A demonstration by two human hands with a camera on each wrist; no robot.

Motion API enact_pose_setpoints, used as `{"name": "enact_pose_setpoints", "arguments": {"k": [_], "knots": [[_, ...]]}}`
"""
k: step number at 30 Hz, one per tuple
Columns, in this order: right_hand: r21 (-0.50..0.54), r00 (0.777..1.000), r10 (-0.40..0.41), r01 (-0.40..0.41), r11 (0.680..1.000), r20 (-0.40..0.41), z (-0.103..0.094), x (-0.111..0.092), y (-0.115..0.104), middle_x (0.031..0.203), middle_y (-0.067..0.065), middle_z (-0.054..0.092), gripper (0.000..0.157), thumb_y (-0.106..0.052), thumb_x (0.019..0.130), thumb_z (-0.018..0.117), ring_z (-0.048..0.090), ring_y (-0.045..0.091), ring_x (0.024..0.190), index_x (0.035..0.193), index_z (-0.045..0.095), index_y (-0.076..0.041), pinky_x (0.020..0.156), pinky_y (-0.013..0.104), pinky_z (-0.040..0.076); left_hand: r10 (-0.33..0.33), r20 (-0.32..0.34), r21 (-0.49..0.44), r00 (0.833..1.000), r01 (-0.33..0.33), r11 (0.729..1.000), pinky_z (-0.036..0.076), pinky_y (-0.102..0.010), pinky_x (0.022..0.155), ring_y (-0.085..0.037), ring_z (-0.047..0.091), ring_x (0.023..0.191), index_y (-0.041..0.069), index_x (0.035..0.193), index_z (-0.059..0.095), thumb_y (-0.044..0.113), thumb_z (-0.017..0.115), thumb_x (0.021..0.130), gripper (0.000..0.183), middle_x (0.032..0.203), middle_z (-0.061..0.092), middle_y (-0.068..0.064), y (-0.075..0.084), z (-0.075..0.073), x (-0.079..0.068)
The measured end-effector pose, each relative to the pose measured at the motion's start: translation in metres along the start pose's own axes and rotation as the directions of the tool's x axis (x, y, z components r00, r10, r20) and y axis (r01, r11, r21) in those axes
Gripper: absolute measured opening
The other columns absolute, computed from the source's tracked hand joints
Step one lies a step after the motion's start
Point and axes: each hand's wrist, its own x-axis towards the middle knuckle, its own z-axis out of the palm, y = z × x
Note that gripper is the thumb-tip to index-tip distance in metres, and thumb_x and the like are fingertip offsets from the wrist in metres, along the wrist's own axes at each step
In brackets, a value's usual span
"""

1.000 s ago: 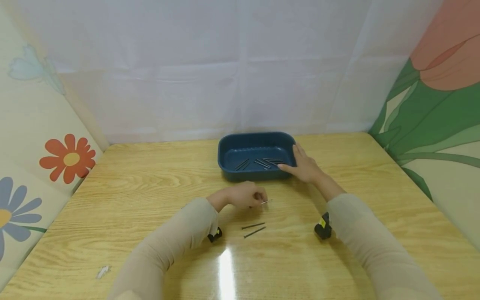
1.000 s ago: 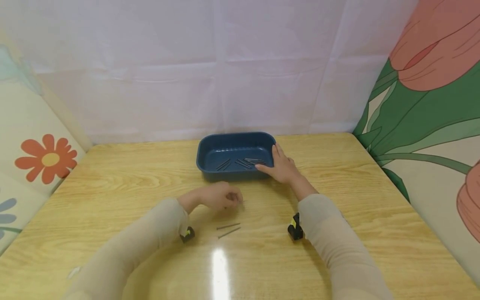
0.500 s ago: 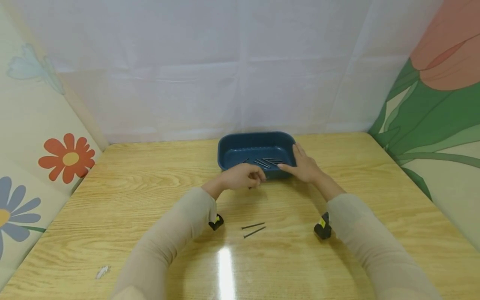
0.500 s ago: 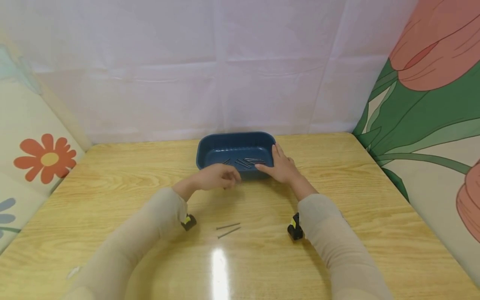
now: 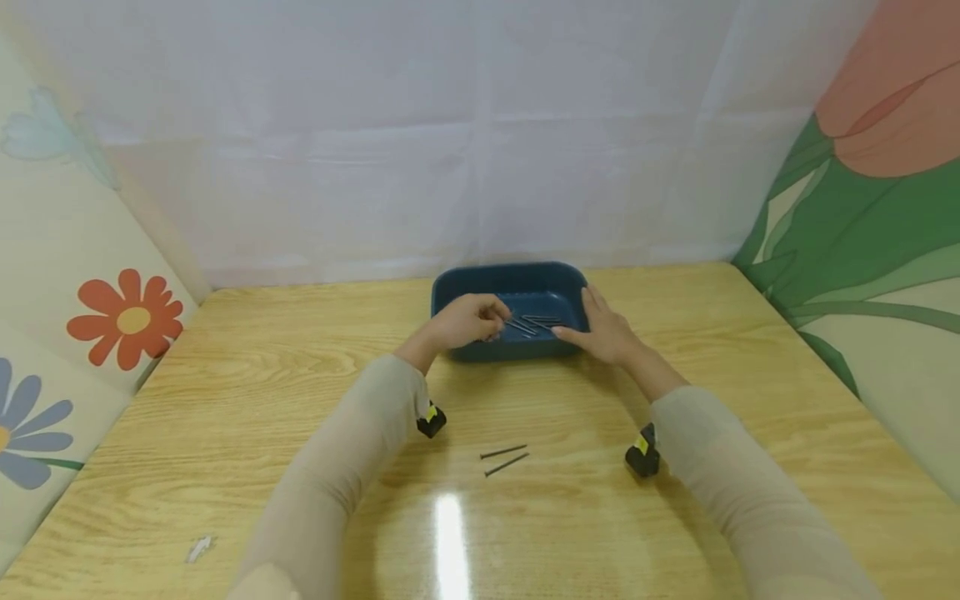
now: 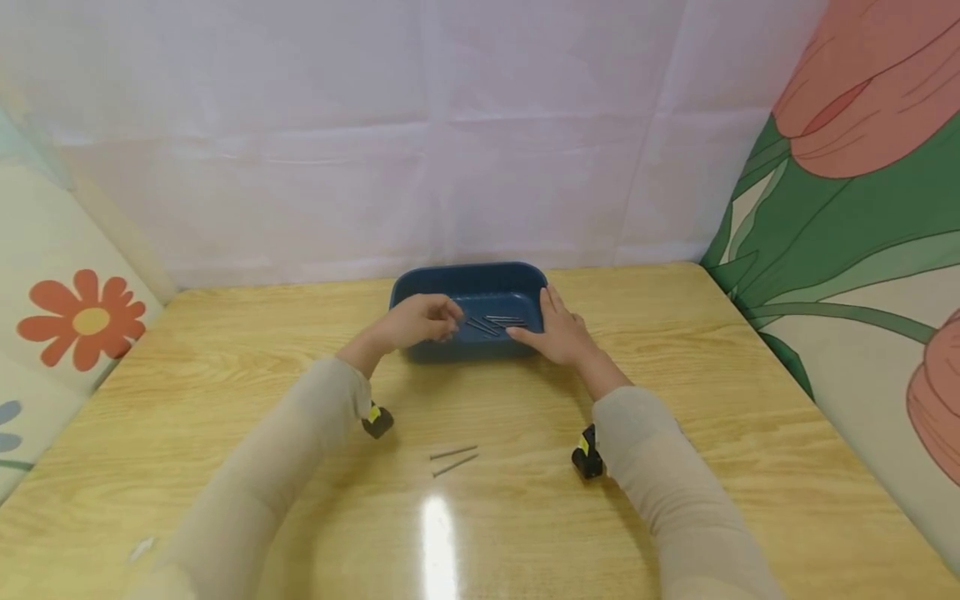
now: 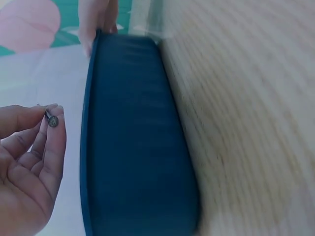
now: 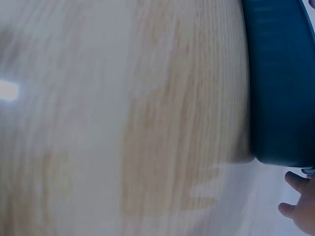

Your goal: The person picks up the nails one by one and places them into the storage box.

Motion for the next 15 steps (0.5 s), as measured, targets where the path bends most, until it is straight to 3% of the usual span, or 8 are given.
{"name": "enact_pose_setpoints", "arguments": {"k": [8,15], "knots": [[-0.011,1.0,-0.003,0.003,1.0,0.006,-0.001,0.0,0.0,0.141,0.017,-0.013,0.098,-0.061,0.079,0.041,0.0,0.036,0.127,0.135,-0.008,0.002,0.095,0.058,0.005,-0.078,-0.099,-0.01,0.992,0.077,0.997,0.045,-0.039,0.07,-0.024,0.054,0.078,0.001,0.111,0.052,0.007,0.043,0.09,0.024,0.098,0.055,-0.014,-0.009,-0.002,0.017],[-0.011,1.0,-0.005,0.005,1.0,0.001,0.0,0.001,0.0,0.141,0.017,-0.013,0.098,-0.062,0.079,0.04,0.001,0.037,0.127,0.136,-0.008,0.002,0.095,0.059,0.005,-0.141,-0.16,0.065,0.977,0.153,0.986,0.045,-0.032,0.063,-0.02,0.053,0.075,0.0,0.112,0.052,0.007,0.043,0.09,0.025,0.094,0.056,-0.01,-0.017,0.002,0.034]]}}
